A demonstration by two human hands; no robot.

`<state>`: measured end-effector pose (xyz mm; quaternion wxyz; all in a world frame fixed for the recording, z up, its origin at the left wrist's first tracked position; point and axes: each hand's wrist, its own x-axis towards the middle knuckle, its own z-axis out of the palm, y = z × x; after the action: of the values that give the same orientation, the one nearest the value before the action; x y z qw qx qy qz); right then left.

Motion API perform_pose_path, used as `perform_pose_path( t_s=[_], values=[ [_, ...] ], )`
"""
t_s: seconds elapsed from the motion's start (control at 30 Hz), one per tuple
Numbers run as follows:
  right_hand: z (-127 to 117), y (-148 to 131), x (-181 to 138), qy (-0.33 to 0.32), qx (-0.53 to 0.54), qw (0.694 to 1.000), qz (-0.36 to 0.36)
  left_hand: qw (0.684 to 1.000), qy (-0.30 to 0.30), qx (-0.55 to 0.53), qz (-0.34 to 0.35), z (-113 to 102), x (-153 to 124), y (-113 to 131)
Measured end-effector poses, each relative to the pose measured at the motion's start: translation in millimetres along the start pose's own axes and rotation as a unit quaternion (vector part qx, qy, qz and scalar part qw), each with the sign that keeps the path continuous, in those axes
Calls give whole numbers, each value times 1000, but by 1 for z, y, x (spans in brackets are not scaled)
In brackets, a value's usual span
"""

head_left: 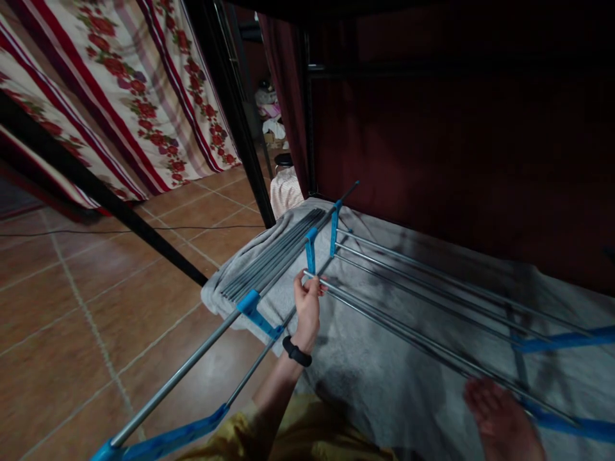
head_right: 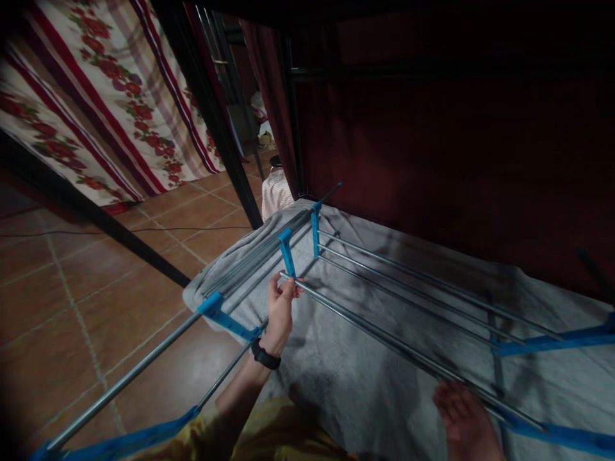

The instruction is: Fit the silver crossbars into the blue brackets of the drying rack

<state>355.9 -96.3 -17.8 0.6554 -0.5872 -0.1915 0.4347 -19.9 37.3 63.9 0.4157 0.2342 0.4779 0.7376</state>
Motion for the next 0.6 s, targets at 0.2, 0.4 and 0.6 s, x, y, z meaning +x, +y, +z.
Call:
perform_pose_path(
  t_s=[0.2, 0.4, 0.6],
  values=[
    [114, -28, -59, -110, -304, 916, -236, 996, -3, 62, 62, -4, 3, 10],
    [203, -51, -46, -261, -466, 674, -511, 977, -3, 168, 129, -7, 8, 4],
    [230, -44, -35, -278, -583, 539, -541, 947, 13, 252, 197, -12, 22, -9]
  ],
)
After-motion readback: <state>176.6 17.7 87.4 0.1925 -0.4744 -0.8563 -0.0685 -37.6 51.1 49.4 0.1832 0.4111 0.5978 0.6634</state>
